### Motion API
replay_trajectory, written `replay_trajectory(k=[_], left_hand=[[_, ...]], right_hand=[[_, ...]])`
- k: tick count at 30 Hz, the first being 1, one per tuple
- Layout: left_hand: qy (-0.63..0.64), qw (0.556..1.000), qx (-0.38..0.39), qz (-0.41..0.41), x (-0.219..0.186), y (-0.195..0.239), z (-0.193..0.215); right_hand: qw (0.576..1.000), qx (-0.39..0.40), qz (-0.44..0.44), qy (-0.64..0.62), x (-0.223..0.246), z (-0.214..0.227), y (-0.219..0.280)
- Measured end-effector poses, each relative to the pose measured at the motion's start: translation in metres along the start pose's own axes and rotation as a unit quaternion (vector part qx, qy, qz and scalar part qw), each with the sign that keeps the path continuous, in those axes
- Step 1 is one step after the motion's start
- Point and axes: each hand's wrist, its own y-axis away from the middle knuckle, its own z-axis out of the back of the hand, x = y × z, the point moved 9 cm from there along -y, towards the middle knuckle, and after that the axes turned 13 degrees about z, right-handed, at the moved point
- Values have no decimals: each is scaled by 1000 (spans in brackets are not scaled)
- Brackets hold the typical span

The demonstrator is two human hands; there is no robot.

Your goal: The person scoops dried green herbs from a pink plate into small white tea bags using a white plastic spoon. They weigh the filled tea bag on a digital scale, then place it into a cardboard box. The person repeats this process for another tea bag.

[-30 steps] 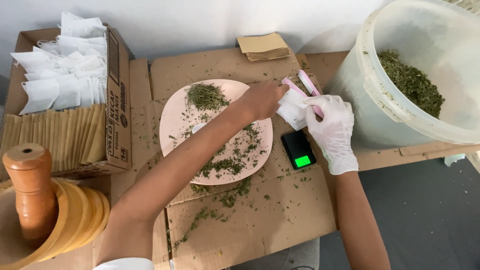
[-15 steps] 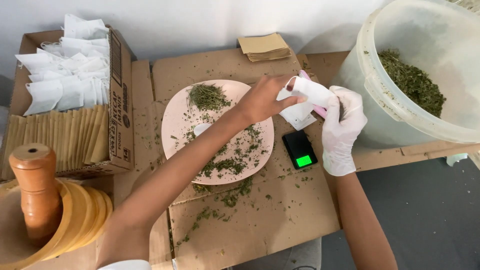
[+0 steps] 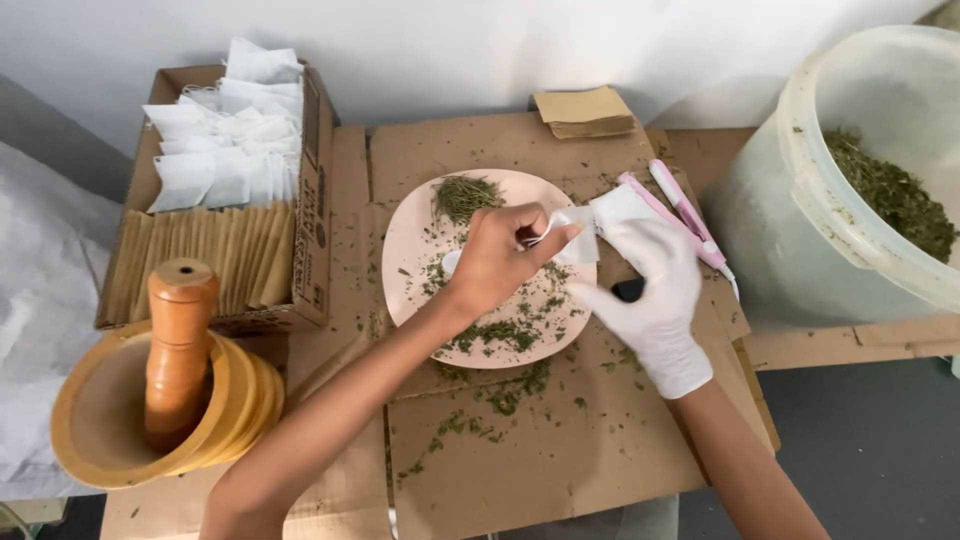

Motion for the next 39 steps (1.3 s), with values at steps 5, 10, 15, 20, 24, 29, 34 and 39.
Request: replay_trajectory(k=[5,10,15,20,24,29,34,39], left_hand=[[-27,997,-74,-23,-7,23,34],[-53,989,-116,-77,-10,46,70],[-50,985,-156,-54,30,57,87],[-32,991,-116,-66,43,66,85],[-51,984,-152,-83,37,73,92],[-54,980,-165,-101,38,72,102],[-71,978,-161,-109,46,74,94],[-71,980,-154,-101,53,76,89]], right_hand=[[997,22,70,-34,30,-68,-8],[994,2,75,-74,32,-101,-11],[964,38,-72,-252,25,-122,-26],[956,53,-78,-279,31,-121,-19],[977,26,-39,-206,15,-115,-3],[992,-15,26,-119,45,-95,-23],[996,-20,52,-73,51,-84,-27],[995,-14,83,-59,53,-87,-23]])
